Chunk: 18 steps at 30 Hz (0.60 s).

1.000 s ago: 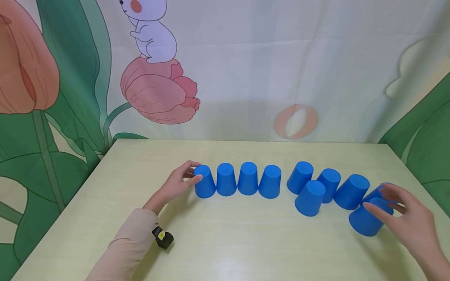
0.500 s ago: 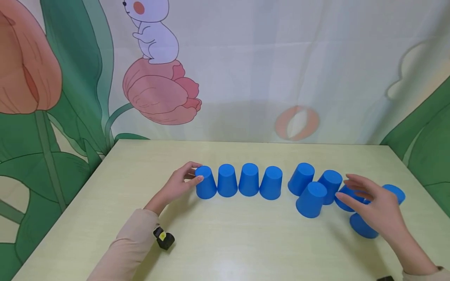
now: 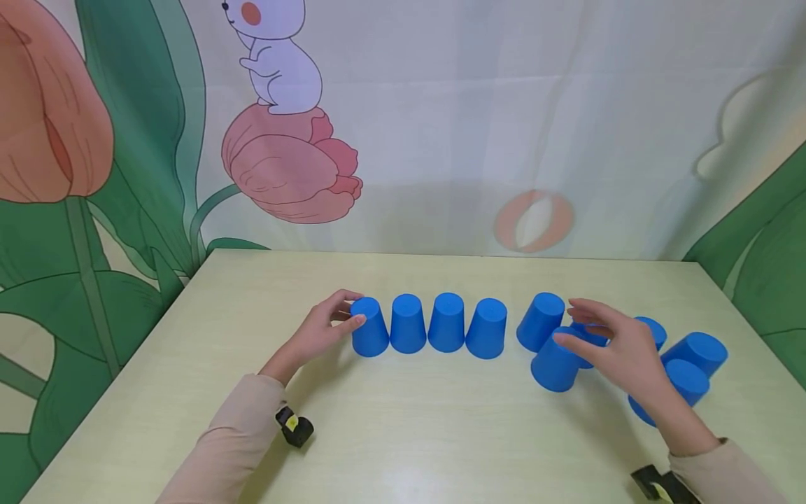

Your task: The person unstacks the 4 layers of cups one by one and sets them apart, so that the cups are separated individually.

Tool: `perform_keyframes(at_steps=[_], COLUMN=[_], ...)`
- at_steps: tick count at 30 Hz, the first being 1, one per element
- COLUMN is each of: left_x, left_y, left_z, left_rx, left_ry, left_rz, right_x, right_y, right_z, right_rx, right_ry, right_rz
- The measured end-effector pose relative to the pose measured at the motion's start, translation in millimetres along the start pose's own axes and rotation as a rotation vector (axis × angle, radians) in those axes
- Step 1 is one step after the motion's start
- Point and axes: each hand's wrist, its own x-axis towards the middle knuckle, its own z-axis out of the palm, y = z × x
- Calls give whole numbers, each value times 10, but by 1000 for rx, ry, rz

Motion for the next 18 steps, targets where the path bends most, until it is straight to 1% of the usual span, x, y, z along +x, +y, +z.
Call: perform_keyframes(at_steps=[2,4,5,6,10,12,13,16,18], left_x=[2,5,6,8,13,12,10,6,7], left_y=[1,-3,-5,-9,-28,-32,-31,-27,-26], left_z=[1,2,2,1,2,0,0,-1,0], left_rx=[1,2,2,2,-2,-6,-8,-9,-8], left_ry=[0,0,0,1,0,0,0,0,0], left_rz=[-2,-4,-5,-4,0,5,5,6,5], right_x=[67,108,118,129,108,106,102,131,159], right_y=[143,152,105,56,-411,-576,-669,-777,-800], right_z=[130,194,201,217,131,128,111,149,183], right_rx=[-9,-6,15,33,102,97,98,98,106], right_ry=[21,10,-7,-11,-93,-105,-125,-139,-140], right_rz=[-19,-38,-50,-42,-26,-17,-15,0,9])
